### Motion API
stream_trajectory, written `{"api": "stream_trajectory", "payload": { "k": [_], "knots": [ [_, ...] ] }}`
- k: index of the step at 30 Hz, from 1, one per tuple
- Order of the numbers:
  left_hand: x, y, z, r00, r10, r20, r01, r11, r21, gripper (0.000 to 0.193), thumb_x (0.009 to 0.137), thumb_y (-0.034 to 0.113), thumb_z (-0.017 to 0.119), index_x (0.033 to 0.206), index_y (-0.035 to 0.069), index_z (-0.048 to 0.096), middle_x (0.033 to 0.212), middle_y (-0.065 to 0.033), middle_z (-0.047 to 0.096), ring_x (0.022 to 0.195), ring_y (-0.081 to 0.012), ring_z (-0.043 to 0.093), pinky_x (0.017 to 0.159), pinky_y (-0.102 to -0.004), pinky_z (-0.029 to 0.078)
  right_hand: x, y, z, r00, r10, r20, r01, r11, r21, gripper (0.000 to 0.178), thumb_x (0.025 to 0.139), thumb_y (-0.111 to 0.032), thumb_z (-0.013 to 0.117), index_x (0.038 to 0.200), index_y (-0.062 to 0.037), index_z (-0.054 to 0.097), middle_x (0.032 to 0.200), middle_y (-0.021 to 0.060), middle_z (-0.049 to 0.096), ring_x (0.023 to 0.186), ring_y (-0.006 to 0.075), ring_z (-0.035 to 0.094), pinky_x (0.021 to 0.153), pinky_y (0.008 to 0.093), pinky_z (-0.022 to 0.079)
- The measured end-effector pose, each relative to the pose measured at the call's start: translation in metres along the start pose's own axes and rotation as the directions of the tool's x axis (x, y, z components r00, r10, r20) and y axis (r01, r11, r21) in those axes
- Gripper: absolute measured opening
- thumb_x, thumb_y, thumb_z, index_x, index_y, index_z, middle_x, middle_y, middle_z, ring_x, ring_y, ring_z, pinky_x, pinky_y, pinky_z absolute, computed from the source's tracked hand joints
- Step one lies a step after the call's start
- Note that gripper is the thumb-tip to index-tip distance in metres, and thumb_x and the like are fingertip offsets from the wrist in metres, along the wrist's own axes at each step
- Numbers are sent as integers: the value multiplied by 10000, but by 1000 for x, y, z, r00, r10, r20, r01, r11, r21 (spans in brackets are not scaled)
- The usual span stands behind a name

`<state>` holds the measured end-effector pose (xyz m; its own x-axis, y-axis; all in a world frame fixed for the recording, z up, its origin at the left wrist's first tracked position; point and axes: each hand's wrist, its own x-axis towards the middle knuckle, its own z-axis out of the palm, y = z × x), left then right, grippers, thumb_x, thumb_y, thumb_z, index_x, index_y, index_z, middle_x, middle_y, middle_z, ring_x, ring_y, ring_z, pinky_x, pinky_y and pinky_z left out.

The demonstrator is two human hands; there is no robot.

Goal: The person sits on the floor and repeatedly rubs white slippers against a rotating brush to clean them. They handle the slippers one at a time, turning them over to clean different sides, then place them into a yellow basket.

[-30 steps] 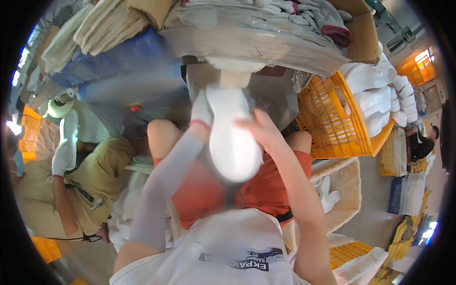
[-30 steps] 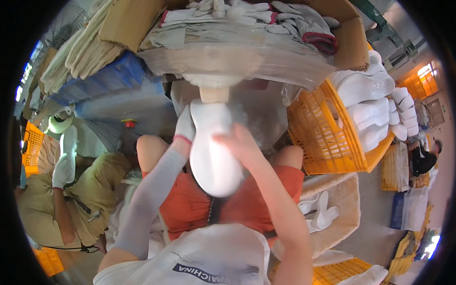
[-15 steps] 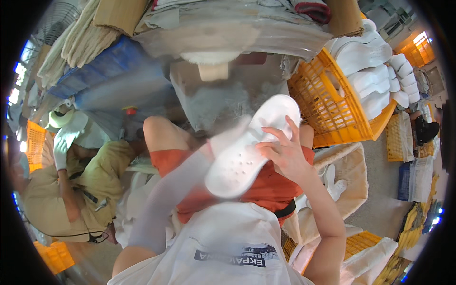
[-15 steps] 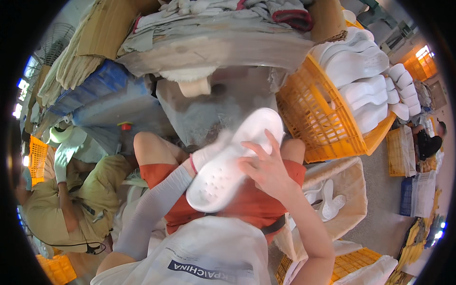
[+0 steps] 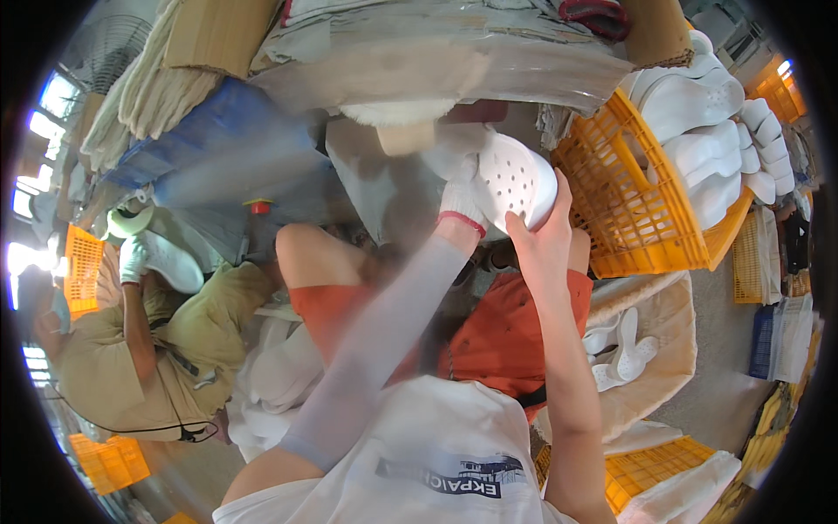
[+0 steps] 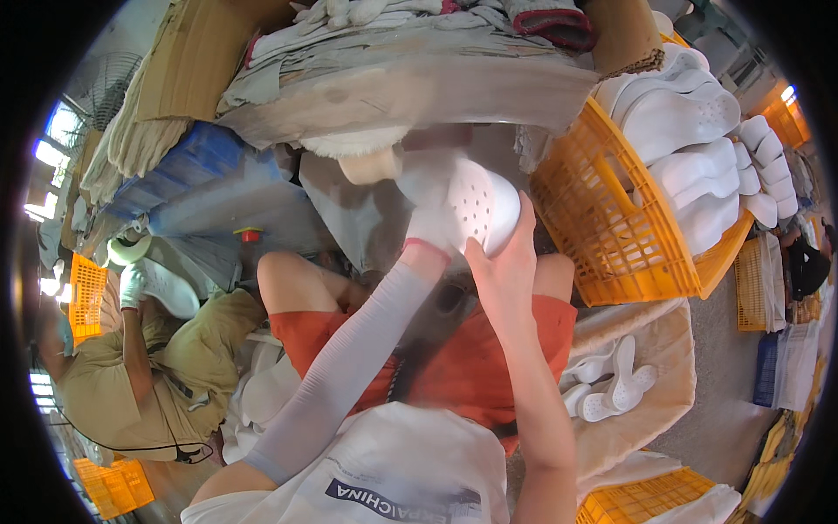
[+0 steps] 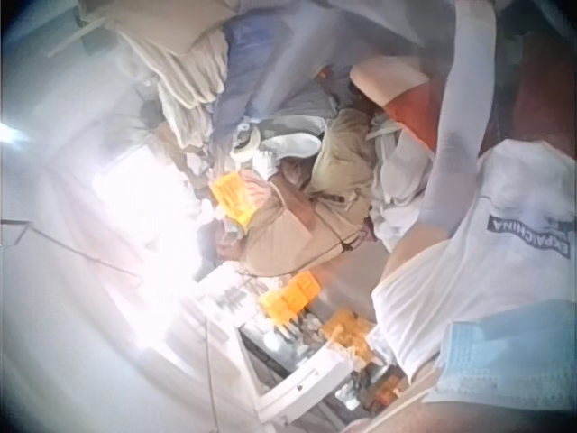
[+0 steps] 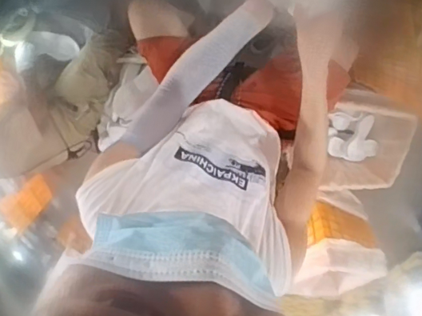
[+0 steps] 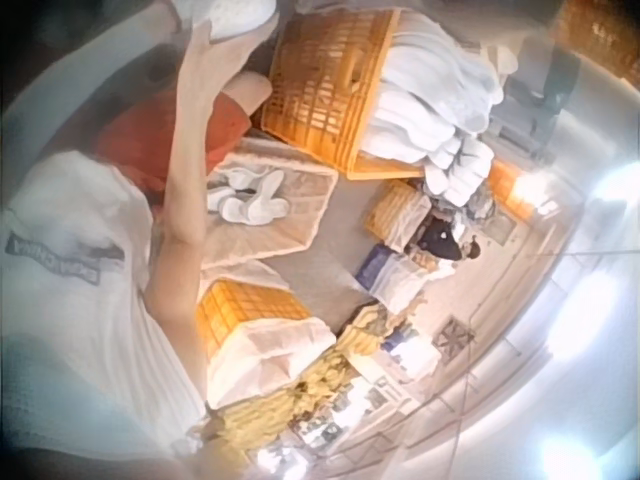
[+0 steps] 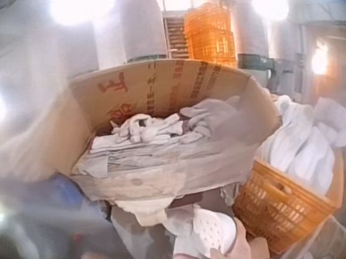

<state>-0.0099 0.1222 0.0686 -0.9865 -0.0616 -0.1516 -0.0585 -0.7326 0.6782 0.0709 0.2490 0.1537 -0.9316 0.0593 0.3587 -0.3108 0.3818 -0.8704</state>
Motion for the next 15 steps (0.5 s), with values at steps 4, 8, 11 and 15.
{"api": "stream_trajectory", "payload": {
  "k": [4, 8, 11, 15],
  "knots": [
    [26, -10, -5, 985, -170, 0, 143, 829, -541, 393, 1084, 269, 479, 1399, 43, 549, 1328, -135, 662, 1186, -317, 656, 1005, -482, 562, 26, 17, 22, 993, 112, -29, -115, 986, -122, 735, 855, -95, 721, 1512, -5, 405, 1310, 273, 639, 1206, 414, 644, 1030, 442, 512],
    [42, -18, -14, 977, -183, -108, 101, 848, -520, 393, 1090, 257, 450, 1410, 47, 538, 1347, -139, 655, 1191, -320, 657, 1014, -492, 559, 45, 18, 36, 987, 161, 26, -154, 970, -188, 684, 856, -84, 709, 1486, -18, 451, 1274, 289, 659, 1179, 434, 657, 1016, 456, 520],
    [41, -18, -17, 979, -202, -35, 152, 829, -538, 385, 1086, 266, 467, 1399, 59, 552, 1336, -133, 663, 1182, -320, 660, 1012, -493, 559, 39, 13, 33, 983, 182, 11, -176, 966, -192, 663, 854, -78, 707, 1473, -27, 476, 1271, 289, 661, 1174, 428, 663, 1009, 450, 524],
    [27, -19, -9, 951, -307, -28, 239, 792, -562, 367, 1070, 290, 523, 1361, 76, 589, 1294, -118, 687, 1147, -317, 672, 999, -484, 563, 13, 9, 18, 993, 93, -73, -98, 992, -80, 687, 878, -68, 715, 1498, 7, 430, 1326, 250, 628, 1196, 352, 666, 970, 432, 557]
  ]
}}
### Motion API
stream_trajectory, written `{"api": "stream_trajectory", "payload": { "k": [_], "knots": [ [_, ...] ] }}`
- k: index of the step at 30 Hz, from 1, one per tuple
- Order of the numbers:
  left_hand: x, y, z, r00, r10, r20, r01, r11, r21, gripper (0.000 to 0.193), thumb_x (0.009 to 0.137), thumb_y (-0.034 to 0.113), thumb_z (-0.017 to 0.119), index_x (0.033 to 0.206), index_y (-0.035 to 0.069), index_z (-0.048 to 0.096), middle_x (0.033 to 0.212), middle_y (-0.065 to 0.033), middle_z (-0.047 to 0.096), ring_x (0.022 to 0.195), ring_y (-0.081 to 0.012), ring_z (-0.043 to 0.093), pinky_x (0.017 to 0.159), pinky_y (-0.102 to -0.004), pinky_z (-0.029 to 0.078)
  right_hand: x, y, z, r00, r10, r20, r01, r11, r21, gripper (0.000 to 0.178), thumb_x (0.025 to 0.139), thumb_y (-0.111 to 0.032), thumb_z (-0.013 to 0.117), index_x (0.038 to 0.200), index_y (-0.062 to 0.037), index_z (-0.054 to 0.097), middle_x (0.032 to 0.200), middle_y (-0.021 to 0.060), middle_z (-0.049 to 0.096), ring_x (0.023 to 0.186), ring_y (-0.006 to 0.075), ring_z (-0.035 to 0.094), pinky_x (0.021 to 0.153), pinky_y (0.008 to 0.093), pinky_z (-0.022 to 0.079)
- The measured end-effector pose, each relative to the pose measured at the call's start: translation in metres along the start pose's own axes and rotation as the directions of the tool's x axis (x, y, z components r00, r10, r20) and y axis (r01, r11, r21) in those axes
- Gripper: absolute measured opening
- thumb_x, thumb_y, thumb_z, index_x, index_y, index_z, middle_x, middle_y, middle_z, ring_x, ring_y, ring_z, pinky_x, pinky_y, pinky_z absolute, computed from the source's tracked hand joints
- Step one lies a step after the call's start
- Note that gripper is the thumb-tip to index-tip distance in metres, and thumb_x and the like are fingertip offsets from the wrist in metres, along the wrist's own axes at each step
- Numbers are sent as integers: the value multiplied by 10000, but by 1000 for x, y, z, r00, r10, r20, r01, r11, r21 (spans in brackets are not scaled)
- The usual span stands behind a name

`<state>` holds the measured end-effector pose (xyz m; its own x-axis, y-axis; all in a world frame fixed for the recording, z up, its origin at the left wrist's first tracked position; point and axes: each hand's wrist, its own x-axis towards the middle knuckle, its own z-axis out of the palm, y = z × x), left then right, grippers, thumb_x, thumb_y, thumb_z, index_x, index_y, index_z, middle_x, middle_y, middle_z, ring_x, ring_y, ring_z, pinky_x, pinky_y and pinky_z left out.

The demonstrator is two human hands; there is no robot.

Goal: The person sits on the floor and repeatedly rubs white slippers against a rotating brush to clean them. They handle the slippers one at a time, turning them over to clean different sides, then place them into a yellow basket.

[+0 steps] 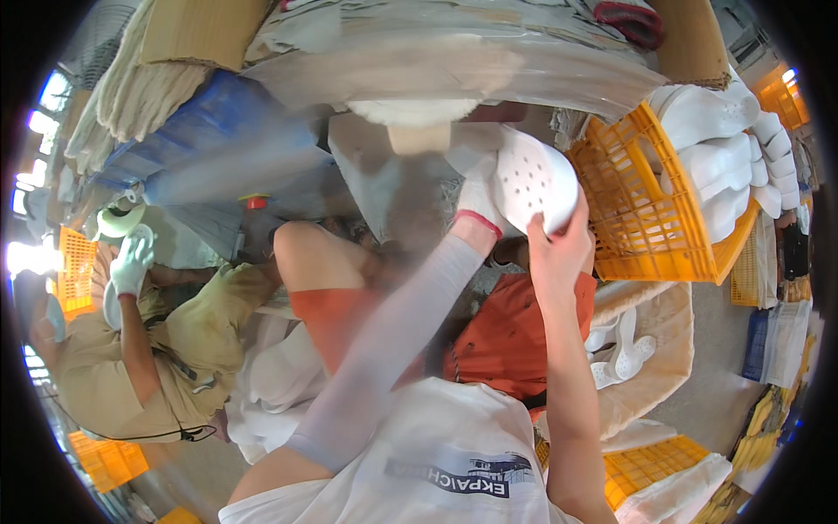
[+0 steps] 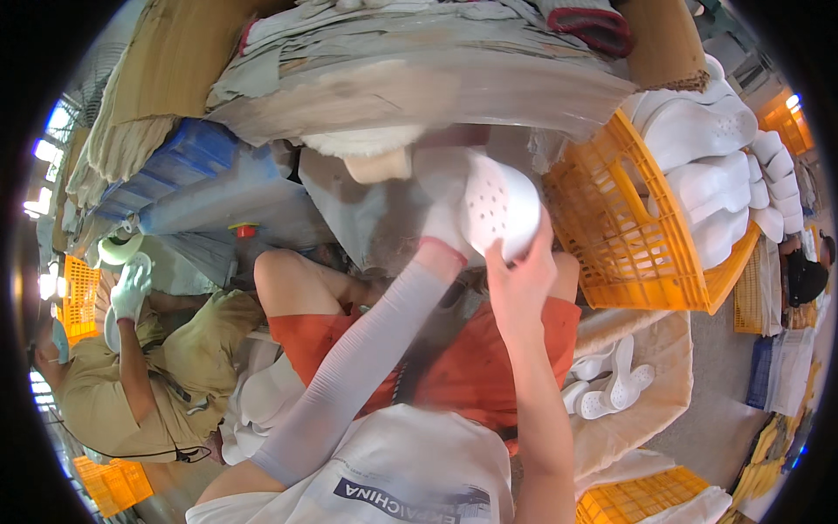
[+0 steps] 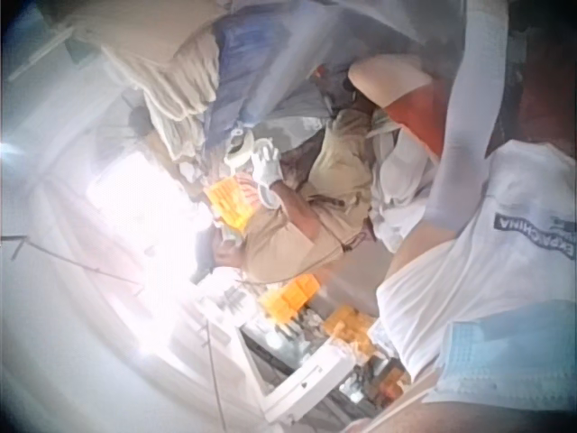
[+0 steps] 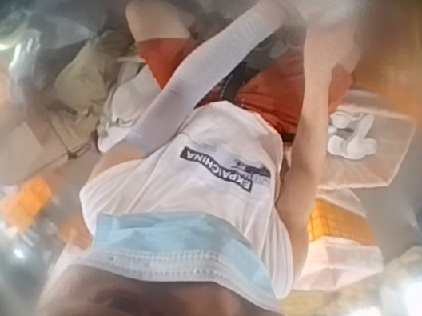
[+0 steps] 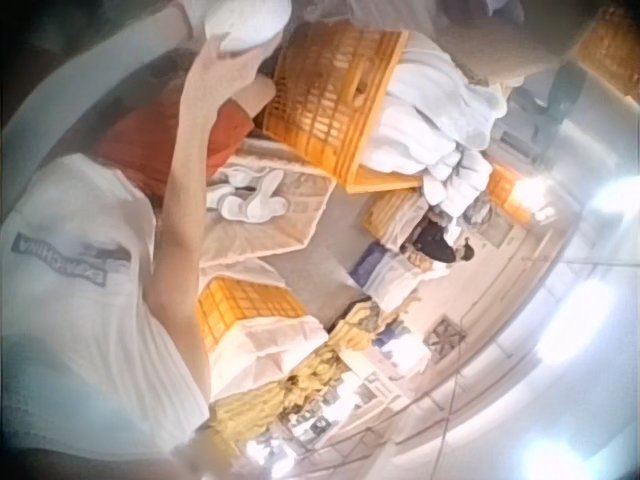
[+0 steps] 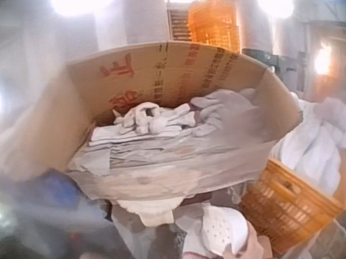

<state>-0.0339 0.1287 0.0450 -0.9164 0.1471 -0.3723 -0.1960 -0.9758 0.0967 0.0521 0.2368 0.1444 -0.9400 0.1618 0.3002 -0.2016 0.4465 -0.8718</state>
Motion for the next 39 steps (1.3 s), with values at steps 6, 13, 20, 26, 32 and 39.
{"api": "stream_trajectory", "payload": {
  "k": [6, 13, 20, 26, 32, 39],
  "knots": [
    [-6, 7, 2, 994, 113, -5, -112, 991, 69, 371, 1062, 295, 530, 1353, 73, 592, 1278, -120, 692, 1157, -318, 668, 994, -475, 560, 1, -2, 10, 1000, -11, -6, 11, 1000, -22, 706, 865, -106, 707, 1501, 5, 423, 1283, 276, 654, 1214, 392, 648, 988, 452, 544],
    [28, 23, -14, 996, 53, 68, -55, 998, 36, 395, 1093, 308, 427, 1392, 83, 554, 1326, -141, 667, 1210, -325, 643, 1045, -473, 529, 23, -6, 30, 992, 119, 45, -112, 984, -135, 713, 849, -120, 717, 1489, 9, 428, 1265, 298, 656, 1166, 445, 653, 1013, 478, 521],
    [47, 63, -52, 954, 300, -5, -150, 492, 858, 449, 998, 371, 627, 1326, 66, 591, 1246, -158, 694, 1146, -284, 680, 926, -498, 574, 35, 1, 52, 987, 68, 145, -55, 994, -95, 609, 839, -157, 707, 1400, 6, 536, 1123, 303, 696, 1018, 466, 685, 913, 486, 533],
    [-20, 109, -46, 817, 369, 444, -86, -683, 726, 641, 812, 405, 838, 1292, 63, 585, 1288, -199, 607, 1192, -394, 601, 978, -482, 495, 64, -1, 59, 916, 239, 323, -305, 937, 169, 468, 822, -158, 662, 1191, 127, 629, 1003, 218, 720, 792, 275, 766, 570, 330, 649],
    [-35, 109, -44, 886, 317, 339, -314, -128, 941, 409, 914, 333, 699, 1199, 44, 658, 1066, -192, 700, 1011, -377, 663, 897, -441, 516, 91, 22, 91, 898, 307, 316, -265, 950, -167, 522, 813, -252, 705, 1177, 111, 615, 1075, 270, 706, 1012, 373, 732, 851, 434, 607],
    [-11, 60, -40, 882, 306, 359, -451, 319, 834, 395, 1003, 312, 696, 1241, -1, 662, 1117, -91, 702, 993, -211, 677, 865, -345, 551, 56, -11, 58, 851, 214, 479, -159, 975, -152, 883, 832, -272, 702, 1535, 94, 312, 1279, 310, 641, 1223, 405, 633, 1061, 412, 471]
  ]
}}
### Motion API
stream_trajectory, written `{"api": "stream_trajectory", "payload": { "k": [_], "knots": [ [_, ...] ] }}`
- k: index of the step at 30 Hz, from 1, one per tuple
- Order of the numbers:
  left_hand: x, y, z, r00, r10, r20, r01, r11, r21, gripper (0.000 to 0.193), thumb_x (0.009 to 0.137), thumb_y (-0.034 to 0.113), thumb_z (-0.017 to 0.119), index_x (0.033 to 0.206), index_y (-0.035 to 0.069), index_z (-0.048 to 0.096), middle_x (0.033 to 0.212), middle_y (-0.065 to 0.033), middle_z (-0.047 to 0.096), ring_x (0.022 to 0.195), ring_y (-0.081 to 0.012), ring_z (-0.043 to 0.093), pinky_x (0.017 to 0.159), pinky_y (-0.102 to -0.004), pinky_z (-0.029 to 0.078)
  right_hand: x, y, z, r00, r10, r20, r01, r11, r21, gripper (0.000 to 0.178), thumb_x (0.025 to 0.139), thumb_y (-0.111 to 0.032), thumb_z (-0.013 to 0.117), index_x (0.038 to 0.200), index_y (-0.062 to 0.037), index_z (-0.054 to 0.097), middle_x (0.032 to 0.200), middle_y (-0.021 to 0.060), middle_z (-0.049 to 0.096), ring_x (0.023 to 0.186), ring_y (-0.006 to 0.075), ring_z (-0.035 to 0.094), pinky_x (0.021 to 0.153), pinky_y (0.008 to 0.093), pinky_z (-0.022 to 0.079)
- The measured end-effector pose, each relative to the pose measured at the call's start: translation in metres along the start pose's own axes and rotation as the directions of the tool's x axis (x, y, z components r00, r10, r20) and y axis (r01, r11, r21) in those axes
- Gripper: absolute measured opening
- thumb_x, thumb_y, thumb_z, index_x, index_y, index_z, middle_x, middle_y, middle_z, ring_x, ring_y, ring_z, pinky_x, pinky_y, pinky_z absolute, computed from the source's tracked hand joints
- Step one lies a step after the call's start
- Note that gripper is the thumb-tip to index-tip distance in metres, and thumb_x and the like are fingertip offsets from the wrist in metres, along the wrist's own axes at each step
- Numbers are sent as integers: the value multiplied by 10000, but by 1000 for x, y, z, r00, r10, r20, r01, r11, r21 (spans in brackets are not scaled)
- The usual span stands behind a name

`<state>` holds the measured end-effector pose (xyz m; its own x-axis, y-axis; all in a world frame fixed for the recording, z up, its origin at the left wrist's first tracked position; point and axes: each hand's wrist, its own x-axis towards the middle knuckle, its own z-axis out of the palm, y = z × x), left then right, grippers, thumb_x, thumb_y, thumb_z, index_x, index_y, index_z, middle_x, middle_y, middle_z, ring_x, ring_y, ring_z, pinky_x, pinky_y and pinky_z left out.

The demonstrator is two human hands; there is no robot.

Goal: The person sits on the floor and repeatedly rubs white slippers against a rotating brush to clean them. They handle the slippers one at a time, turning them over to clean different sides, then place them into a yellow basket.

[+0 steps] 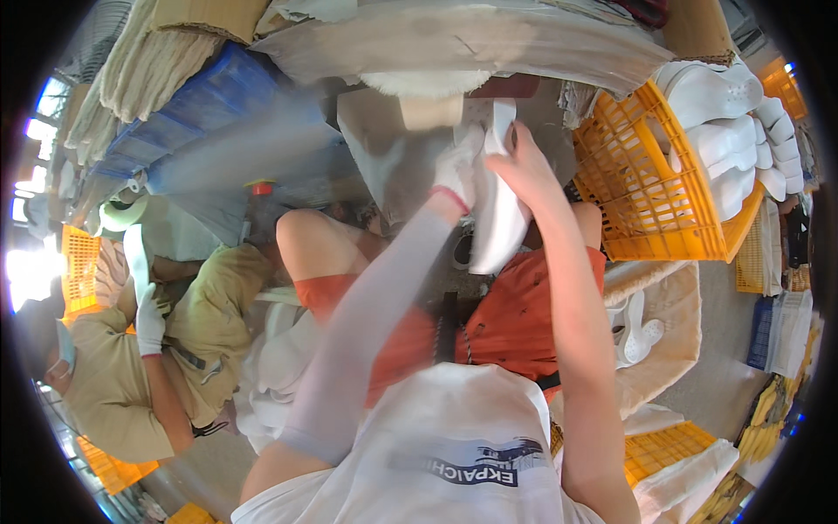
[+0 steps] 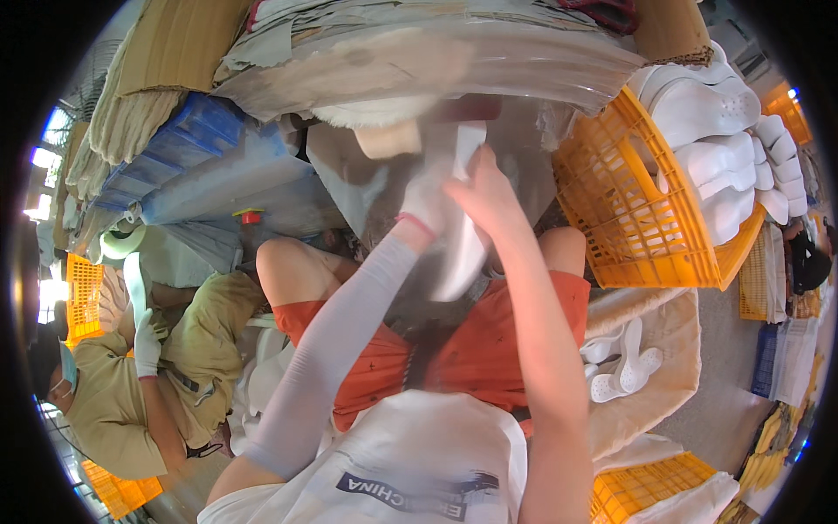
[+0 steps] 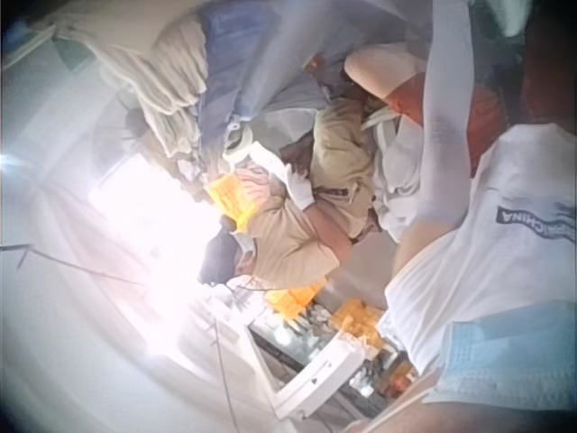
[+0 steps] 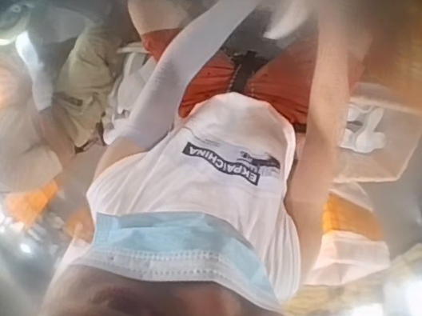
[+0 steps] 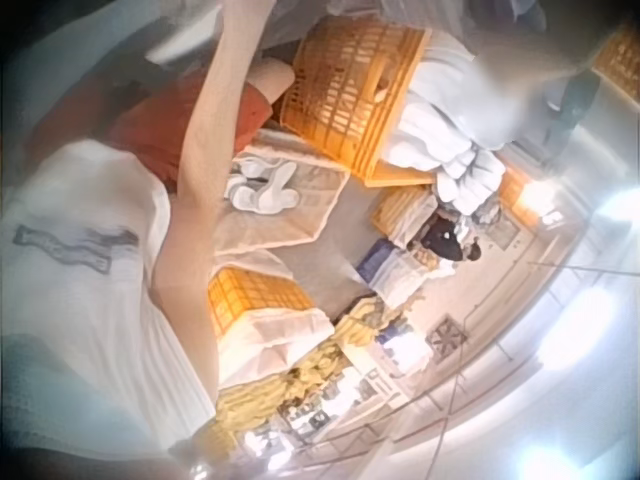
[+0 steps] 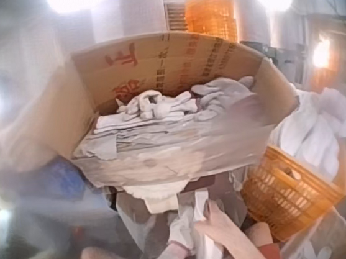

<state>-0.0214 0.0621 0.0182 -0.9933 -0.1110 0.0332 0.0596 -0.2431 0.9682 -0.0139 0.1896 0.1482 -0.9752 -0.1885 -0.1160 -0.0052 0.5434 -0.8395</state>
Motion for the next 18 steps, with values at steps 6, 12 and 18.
{"api": "stream_trajectory", "payload": {
  "k": [6, 12, 18],
  "knots": [
    [42, -11, 49, 878, -398, -265, 126, 728, -674, 433, 972, 336, 745, 1215, -12, 660, 1112, -84, 692, 982, -226, 665, 856, -378, 553, -96, -11, -14, 943, -241, -231, 222, 969, -106, 770, 940, -161, 681, 1574, -4, 273, 1282, 307, 641, 1105, 407, 690, 917, 425, 554],
    [68, -37, 20, 954, -237, -186, 220, 970, -106, 536, 974, 395, 698, 1300, -28, 648, 1219, -121, 702, 1069, -210, 667, 936, -348, 534, -69, 9, 6, 883, -211, -420, 177, 977, -119, 612, 945, -69, 627, 1515, -20, 409, 981, 271, 705, 867, 400, 726, 786, 465, 565],
    [33, -9, -71, 906, -272, -324, 344, 920, 189, 537, 1005, 479, 568, 1118, -20, 729, 1128, -122, 762, 987, -269, 720, 908, -370, 548, -25, 16, 1, 933, -269, -241, 316, 931, 183, 520, 909, -62, 560, 1425, 7, 549, 878, 231, 704, 744, 274, 740, 716, 379, 560]
  ]
}}
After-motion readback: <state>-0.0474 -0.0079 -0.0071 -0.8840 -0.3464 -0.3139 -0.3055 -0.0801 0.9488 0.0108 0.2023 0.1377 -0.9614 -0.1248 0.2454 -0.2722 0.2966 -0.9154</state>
